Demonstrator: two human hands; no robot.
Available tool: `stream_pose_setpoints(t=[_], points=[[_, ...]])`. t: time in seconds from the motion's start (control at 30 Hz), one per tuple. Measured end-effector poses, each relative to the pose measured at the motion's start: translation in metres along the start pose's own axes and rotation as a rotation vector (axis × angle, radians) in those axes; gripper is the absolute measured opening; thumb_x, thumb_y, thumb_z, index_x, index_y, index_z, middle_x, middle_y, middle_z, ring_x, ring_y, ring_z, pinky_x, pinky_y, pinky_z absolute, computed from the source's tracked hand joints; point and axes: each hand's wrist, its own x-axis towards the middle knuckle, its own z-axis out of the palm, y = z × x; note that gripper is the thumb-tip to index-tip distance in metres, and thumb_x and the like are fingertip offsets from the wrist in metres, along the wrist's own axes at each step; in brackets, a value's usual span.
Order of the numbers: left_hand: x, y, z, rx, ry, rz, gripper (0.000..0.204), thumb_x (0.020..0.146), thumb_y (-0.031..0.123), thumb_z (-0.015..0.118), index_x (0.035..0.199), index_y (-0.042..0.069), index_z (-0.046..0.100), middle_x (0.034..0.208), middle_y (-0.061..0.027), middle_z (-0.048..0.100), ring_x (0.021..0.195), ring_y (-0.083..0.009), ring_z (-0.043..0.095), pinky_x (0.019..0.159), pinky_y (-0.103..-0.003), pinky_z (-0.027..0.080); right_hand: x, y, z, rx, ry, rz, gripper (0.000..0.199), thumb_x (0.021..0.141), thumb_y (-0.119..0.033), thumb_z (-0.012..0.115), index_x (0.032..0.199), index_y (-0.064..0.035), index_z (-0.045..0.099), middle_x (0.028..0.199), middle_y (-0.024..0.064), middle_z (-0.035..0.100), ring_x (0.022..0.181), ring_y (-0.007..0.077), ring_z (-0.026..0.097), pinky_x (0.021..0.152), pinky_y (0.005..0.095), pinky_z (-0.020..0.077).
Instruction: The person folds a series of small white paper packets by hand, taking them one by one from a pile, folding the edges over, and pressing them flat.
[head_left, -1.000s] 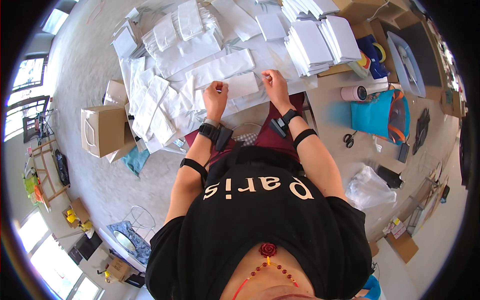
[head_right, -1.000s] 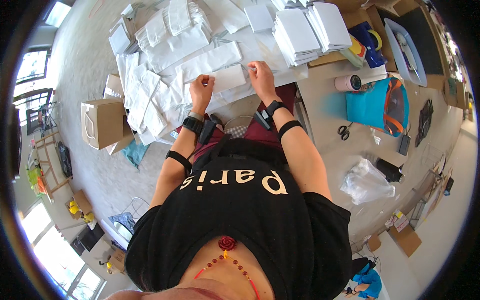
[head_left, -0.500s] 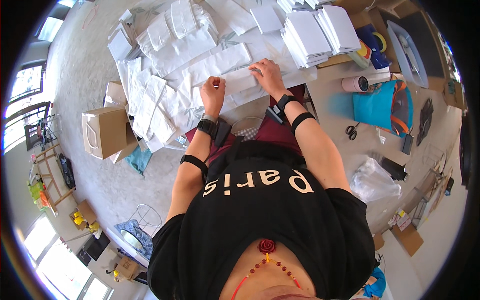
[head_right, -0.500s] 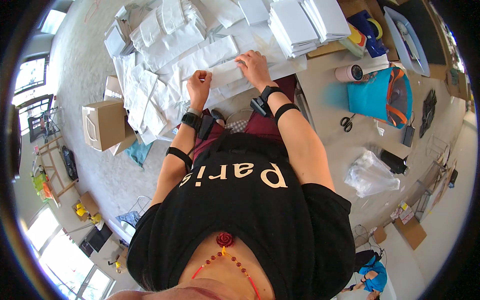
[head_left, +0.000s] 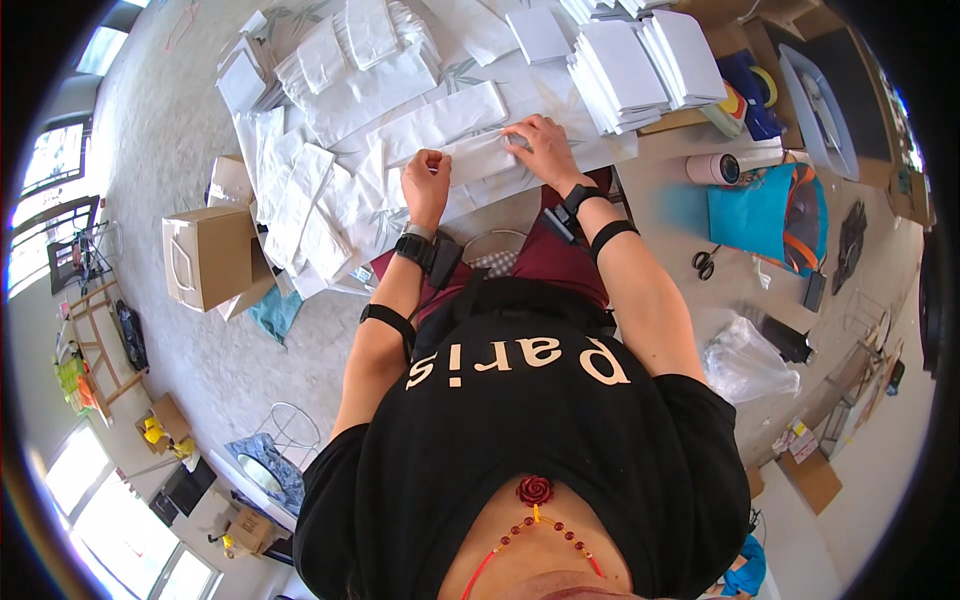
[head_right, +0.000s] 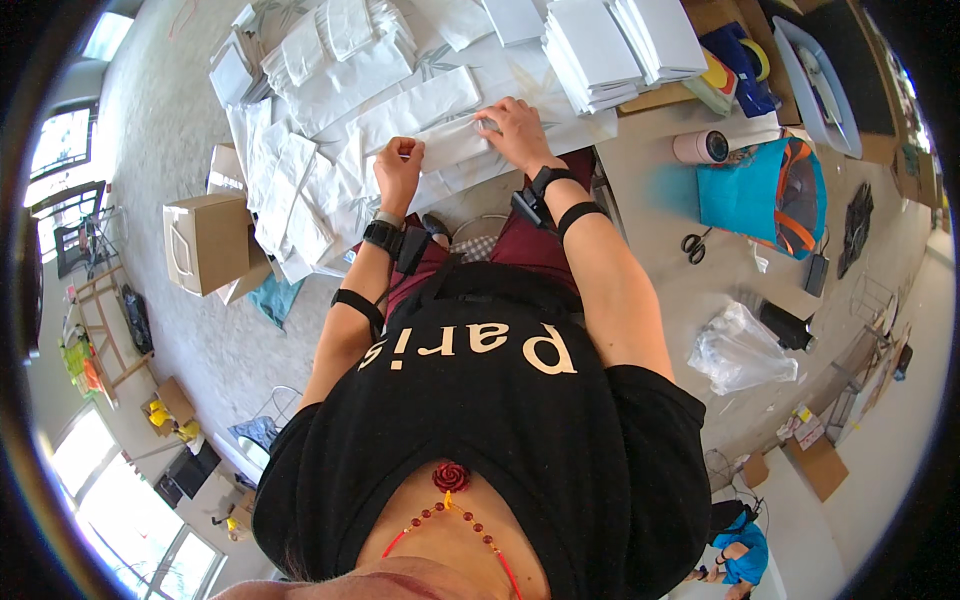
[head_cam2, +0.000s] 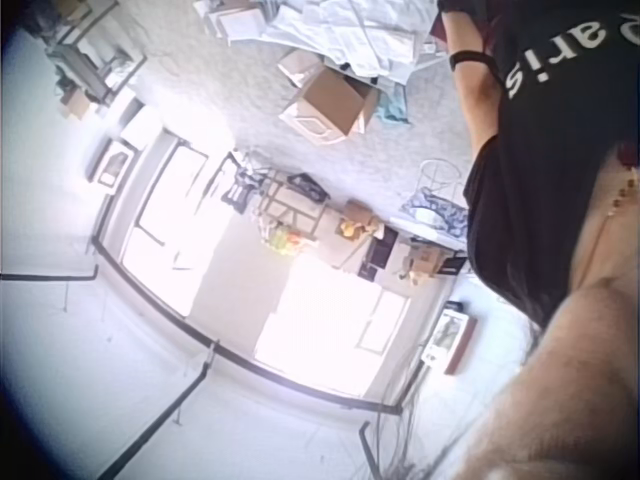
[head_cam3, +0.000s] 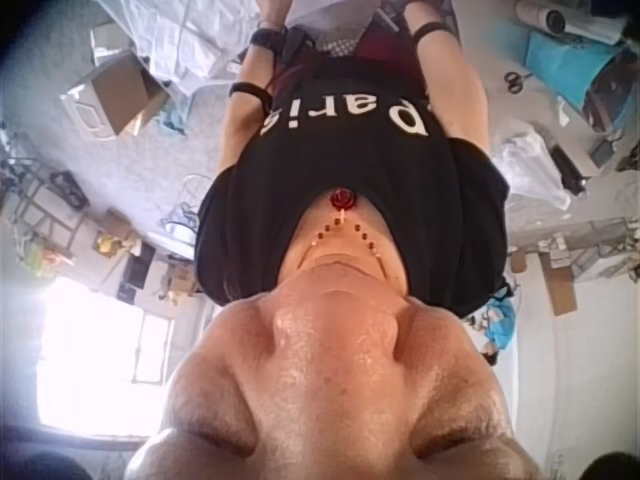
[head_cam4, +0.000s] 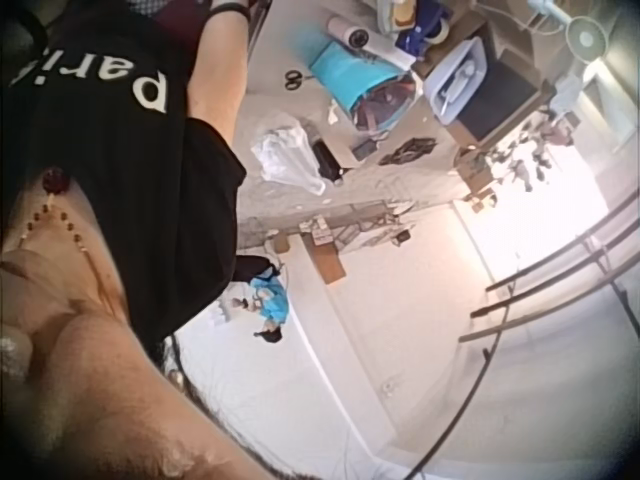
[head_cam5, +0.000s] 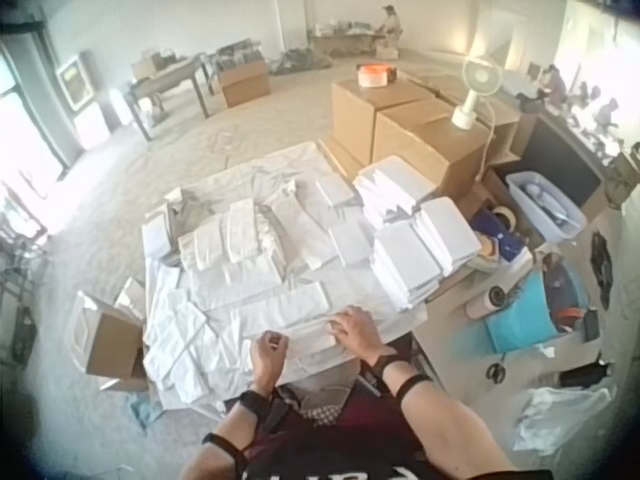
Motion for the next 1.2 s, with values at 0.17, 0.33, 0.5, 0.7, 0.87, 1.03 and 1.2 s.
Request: stream_pose_setpoints(t=[0.17,0.33,0.5,0.7,0.87,1.03,1.2], points=[[-0.001,-0.002,0.0,0.02,0.014,0.013,0.019,0.09,0.018,0.073,0.095,-0.001,0.071,0.08,-0.0124,0.074,0.072,-0.0256,0.071,0.069,-0.038,0.055,0.002,0.001,-0.011,-0.002,-0.124,-0.029,0.045,0.084,-0.024,0.08,0.127,-0.0246,0.069,0.119,0.0057,0.06,0.118,0.0278,0.057,0.104,0.0454,0.0425],[-0.005,-0.001,-0.005,0.078,0.001,-0.014,0.024,0.089,0.017,0.072,0.107,0.002,0.067,0.097,-0.015,0.072,0.087,-0.0292,0.07,0.077,-0.04,0.054,0.005,0.002,-0.018,0.005,-0.217,-0.041,0.054,0.083,-0.024,0.081,0.134,-0.0248,0.064,0.126,0.0076,0.058,0.124,0.0292,0.055,0.109,0.0467,0.0417],[-0.019,0.0,-0.009,0.26,0.137,0.279,0.039,0.091,0.016,0.071,0.126,0.003,0.061,0.136,-0.0196,0.059,0.124,-0.0331,0.056,0.101,-0.046,0.046,0.005,-0.001,-0.021,-0.005,-0.205,-0.033,0.055,0.083,-0.024,0.082,0.134,-0.0185,0.064,0.128,0.0097,0.059,0.125,0.0309,0.055,0.108,0.047,0.0432],[-0.048,0.006,-0.019,0.467,-0.201,0.599,0.068,0.096,0.032,0.068,0.153,0.005,0.044,0.164,-0.0116,0.037,0.154,-0.0269,0.031,0.124,-0.051,0.022,0.002,-0.009,-0.013,0.014,-0.09,-0.067,0.053,0.088,-0.026,0.077,0.136,-0.0099,0.061,0.143,0.0107,0.055,0.133,0.0295,0.051,0.111,0.0479,0.0409],[-0.053,-0.017,-0.012,0.555,-0.25,0.593,0.076,0.096,0.04,0.066,0.159,0.007,0.037,0.169,-0.0085,0.03,0.158,-0.0229,0.024,0.128,-0.055,0.013,-0.018,-0.054,0.006,-0.352,-0.093,-0.349,0.065,0.099,-0.047,0.059,0.153,-0.0118,0.047,0.162,0.0106,0.039,0.153,0.026,0.031,0.125,0.0504,0.0214],[-0.044,-0.02,-0.025,0.545,0.034,0.466,0.06,0.094,0.03,0.069,0.146,0.005,0.051,0.156,-0.0123,0.046,0.148,-0.0269,0.038,0.119,-0.052,0.024,-0.033,-0.058,0.022,-0.452,-0.226,-0.281,0.08,0.1,-0.063,0.048,0.163,-0.0148,0.031,0.169,0.0088,0.027,0.159,0.0244,0.018,0.127,0.0556,0.0095],[-0.007,-0.054,-0.061,0.45,0.485,0.001,0.047,0.086,0.025,0.077,0.127,0.011,0.059,0.125,-0.0146,0.055,0.125,-0.0364,0.048,0.106,-0.051,0.032,-0.035,-0.054,0.027,-0.478,-0.234,-0.283,0.083,0.099,-0.066,0.047,0.163,-0.0163,0.031,0.17,0.0079,0.027,0.159,0.023,0.016,0.127,0.0586,0.0068]])
